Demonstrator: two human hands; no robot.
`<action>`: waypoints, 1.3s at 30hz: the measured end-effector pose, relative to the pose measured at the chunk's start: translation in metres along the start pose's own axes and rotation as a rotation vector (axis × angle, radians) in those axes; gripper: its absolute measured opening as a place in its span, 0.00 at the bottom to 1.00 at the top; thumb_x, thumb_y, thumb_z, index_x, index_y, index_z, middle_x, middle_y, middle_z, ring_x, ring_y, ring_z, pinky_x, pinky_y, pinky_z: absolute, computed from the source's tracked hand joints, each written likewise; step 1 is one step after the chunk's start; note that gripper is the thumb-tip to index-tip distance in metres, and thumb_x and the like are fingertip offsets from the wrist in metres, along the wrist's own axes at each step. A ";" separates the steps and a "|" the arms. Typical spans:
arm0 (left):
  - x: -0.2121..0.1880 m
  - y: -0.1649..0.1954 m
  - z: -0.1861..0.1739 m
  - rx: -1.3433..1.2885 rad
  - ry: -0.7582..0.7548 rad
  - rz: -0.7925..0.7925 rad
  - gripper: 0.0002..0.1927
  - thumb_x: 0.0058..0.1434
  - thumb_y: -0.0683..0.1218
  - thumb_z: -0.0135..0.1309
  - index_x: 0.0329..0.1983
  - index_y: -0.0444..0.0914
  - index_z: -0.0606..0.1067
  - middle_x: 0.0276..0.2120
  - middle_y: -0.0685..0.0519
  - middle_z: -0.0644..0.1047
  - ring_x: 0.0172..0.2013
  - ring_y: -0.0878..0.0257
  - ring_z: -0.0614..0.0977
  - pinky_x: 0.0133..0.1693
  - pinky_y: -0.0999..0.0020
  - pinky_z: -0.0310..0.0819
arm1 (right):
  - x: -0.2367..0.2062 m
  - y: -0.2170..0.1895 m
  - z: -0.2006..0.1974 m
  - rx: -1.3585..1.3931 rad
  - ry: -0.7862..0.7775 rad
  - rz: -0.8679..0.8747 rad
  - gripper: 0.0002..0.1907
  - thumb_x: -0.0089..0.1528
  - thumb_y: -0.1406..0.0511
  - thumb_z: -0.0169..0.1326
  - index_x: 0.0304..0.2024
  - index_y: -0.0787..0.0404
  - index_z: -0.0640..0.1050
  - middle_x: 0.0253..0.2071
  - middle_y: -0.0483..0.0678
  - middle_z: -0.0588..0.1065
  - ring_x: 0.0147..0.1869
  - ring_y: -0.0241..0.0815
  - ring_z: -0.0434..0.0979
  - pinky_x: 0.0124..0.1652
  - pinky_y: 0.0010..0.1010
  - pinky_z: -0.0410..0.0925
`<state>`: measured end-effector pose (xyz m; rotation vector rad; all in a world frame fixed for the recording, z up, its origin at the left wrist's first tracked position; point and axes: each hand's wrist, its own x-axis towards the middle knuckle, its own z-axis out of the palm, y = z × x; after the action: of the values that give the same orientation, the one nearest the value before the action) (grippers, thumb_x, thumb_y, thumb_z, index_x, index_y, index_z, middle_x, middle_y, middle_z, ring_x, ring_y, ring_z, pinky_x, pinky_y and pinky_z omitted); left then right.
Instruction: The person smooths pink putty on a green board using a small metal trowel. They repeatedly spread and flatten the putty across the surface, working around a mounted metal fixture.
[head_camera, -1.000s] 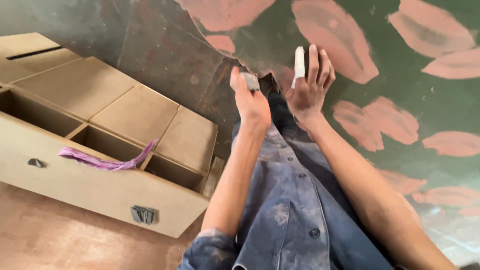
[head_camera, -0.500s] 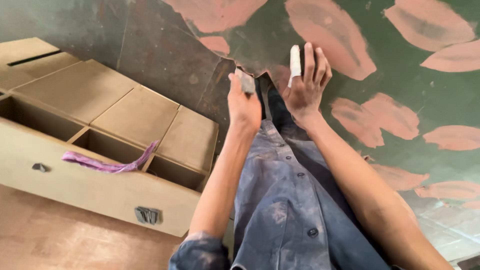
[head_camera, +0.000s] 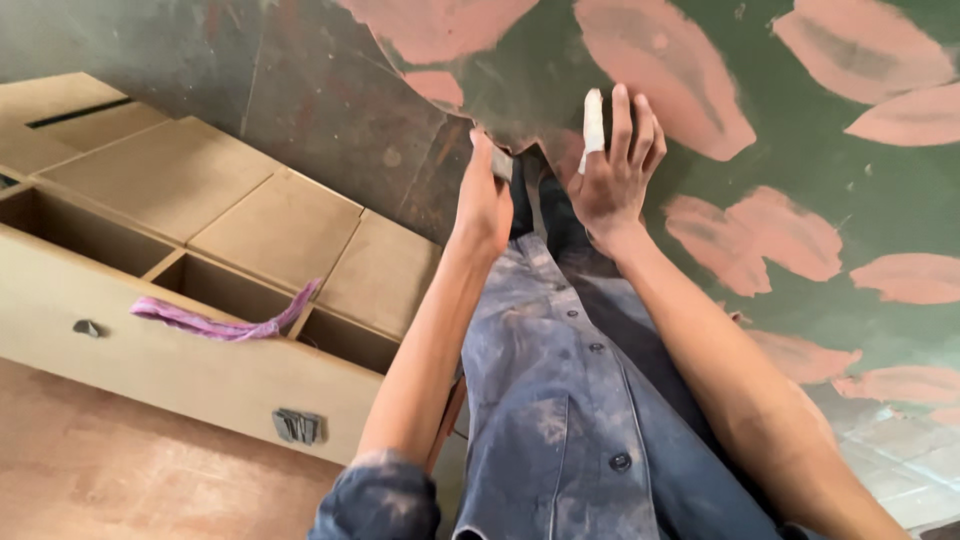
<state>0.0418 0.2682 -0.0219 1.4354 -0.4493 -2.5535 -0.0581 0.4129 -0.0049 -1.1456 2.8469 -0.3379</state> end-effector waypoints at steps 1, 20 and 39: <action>0.000 0.002 0.000 0.018 0.037 -0.038 0.26 0.77 0.55 0.37 0.73 0.38 0.61 0.69 0.58 0.66 0.68 0.67 0.65 0.70 0.69 0.52 | 0.000 0.000 0.000 0.000 0.005 0.005 0.27 0.72 0.65 0.48 0.73 0.66 0.68 0.76 0.59 0.58 0.77 0.62 0.54 0.72 0.54 0.52; 0.009 0.021 0.007 0.869 0.123 0.007 0.29 0.58 0.41 0.46 0.66 0.35 0.66 0.47 0.45 0.81 0.42 0.57 0.79 0.44 0.64 0.73 | 0.014 -0.005 -0.006 0.006 -0.016 -0.075 0.30 0.69 0.66 0.49 0.74 0.68 0.67 0.76 0.61 0.57 0.79 0.64 0.53 0.74 0.57 0.47; -0.009 0.019 0.035 0.815 0.240 0.123 0.35 0.60 0.43 0.44 0.74 0.38 0.60 0.62 0.36 0.73 0.60 0.45 0.75 0.58 0.61 0.67 | 0.097 -0.051 0.005 0.040 -0.017 -0.152 0.30 0.70 0.65 0.46 0.74 0.69 0.65 0.77 0.60 0.57 0.80 0.64 0.51 0.75 0.61 0.41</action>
<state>0.0170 0.2594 0.0093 1.8215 -1.5971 -2.1277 -0.0933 0.3089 0.0047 -1.3540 2.7315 -0.3890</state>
